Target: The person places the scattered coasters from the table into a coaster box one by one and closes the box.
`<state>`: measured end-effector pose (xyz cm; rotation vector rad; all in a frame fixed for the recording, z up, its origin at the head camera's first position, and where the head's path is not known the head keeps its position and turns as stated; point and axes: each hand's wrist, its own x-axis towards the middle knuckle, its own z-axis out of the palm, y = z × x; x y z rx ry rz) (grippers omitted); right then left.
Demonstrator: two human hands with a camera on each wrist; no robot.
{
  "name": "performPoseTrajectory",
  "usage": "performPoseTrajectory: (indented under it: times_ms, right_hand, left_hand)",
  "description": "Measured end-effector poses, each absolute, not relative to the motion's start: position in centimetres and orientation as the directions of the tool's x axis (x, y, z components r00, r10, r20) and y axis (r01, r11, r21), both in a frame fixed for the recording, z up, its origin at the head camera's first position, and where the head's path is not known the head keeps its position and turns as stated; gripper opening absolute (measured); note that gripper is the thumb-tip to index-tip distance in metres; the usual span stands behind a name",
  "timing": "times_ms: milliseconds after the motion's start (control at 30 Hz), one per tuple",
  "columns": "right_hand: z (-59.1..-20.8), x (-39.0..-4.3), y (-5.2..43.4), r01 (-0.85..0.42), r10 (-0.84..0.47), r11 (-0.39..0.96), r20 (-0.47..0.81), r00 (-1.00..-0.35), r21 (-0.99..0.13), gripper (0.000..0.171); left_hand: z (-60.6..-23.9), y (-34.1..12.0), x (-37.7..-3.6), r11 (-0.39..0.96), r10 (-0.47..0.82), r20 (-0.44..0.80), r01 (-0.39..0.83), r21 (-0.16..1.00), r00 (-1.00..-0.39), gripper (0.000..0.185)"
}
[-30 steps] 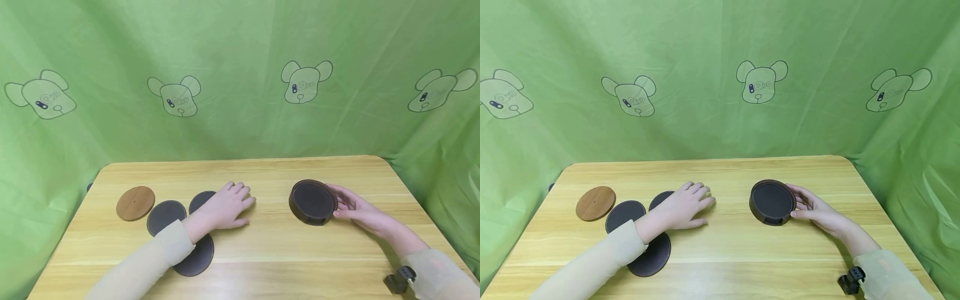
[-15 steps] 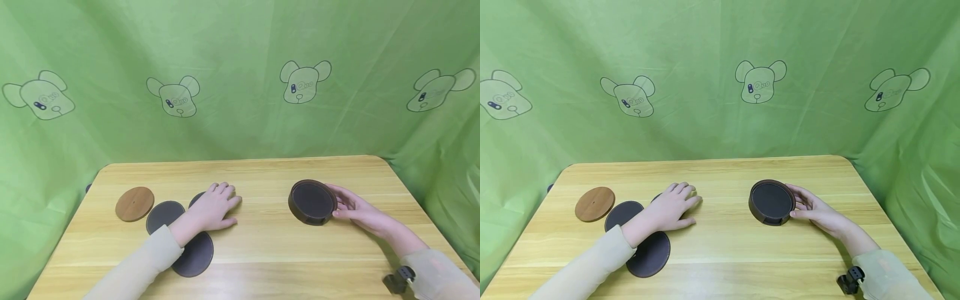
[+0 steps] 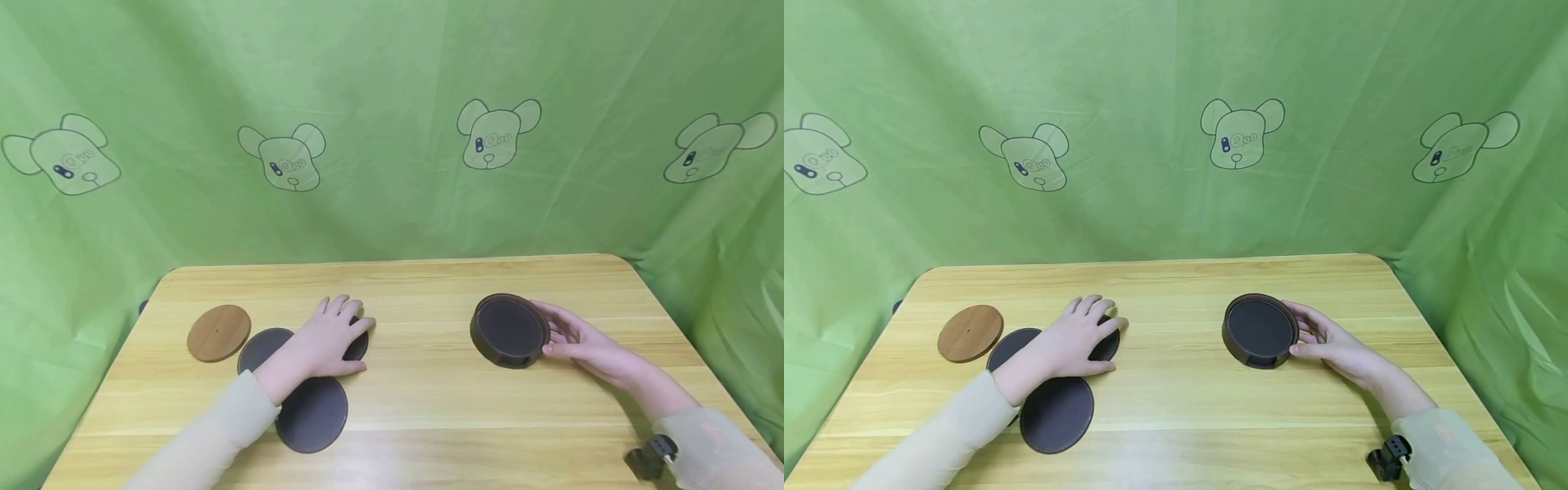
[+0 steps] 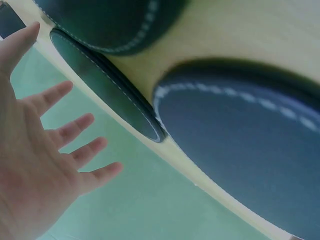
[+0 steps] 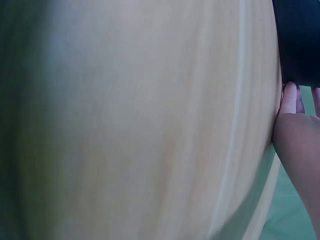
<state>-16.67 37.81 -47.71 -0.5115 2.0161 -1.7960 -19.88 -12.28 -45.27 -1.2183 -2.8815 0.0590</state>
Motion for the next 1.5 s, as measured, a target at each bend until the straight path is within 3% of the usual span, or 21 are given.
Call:
performPoseTrajectory:
  times_ms: [600,1500]
  right_hand:
    - [-47.4,-16.6,37.9,-0.02,-0.509,0.12,-0.045,-0.859,-0.993,0.079]
    - [-47.6,-16.6,37.8,-0.018,-0.502,0.138,-0.054,-0.863,-0.99,0.078]
  left_hand:
    - [-45.6,-13.8,-19.9,0.734,0.678,-0.078,0.67,0.113,-0.731,0.078]
    - [-45.2,-13.5,-20.6,0.698,0.716,-0.082,0.712,0.075,-0.693,0.082]
